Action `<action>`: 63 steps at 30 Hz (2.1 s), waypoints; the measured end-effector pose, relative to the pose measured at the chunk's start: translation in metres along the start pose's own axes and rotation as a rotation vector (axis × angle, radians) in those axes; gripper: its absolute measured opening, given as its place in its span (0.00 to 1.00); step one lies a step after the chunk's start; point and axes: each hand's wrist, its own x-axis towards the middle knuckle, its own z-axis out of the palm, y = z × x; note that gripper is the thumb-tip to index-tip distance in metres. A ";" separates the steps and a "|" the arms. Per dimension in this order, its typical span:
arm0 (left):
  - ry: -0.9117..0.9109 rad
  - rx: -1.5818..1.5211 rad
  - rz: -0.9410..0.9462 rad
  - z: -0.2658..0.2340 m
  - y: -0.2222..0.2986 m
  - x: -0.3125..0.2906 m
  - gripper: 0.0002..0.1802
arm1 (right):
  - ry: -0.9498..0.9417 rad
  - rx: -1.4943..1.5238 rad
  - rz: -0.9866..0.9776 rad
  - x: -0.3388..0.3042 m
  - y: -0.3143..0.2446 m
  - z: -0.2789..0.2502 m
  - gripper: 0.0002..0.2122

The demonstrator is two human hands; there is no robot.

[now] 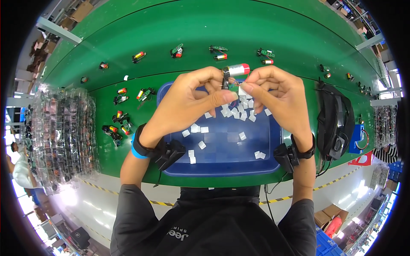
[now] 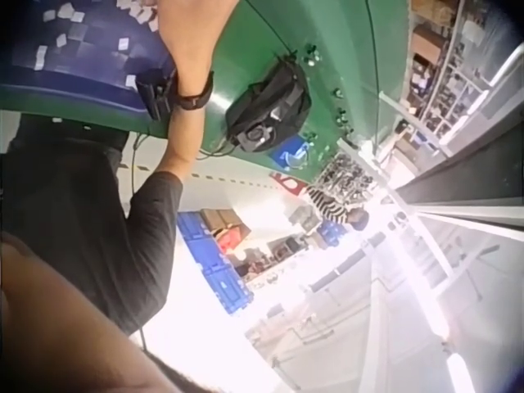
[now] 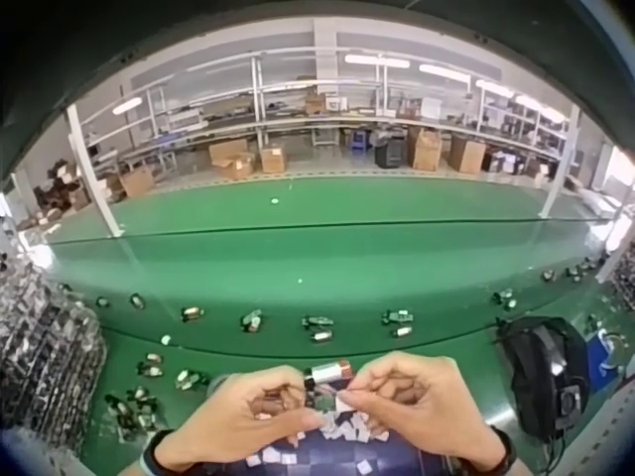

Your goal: The person picks up a battery and a circuit board, fits them together, and applies a small white sticker to the assembly. After completing the unit, the person places it on the green workbench and repeats the process.

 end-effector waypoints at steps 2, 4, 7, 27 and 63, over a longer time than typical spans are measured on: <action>0.037 0.073 0.021 0.004 0.001 0.000 0.14 | 0.054 -0.099 0.007 -0.001 0.002 0.005 0.05; 0.039 0.043 0.010 0.000 -0.002 -0.001 0.14 | 0.079 -0.146 0.010 -0.002 0.002 0.007 0.05; 0.042 -0.019 -0.013 -0.004 -0.004 0.000 0.14 | -0.051 -0.153 -0.118 -0.002 0.000 0.005 0.05; 0.012 0.332 0.069 0.009 0.010 -0.008 0.11 | 0.012 -0.290 -0.435 -0.001 0.004 0.001 0.13; 0.065 -0.270 -0.008 0.008 0.014 -0.006 0.17 | -0.003 -0.537 -0.716 -0.008 -0.014 0.003 0.12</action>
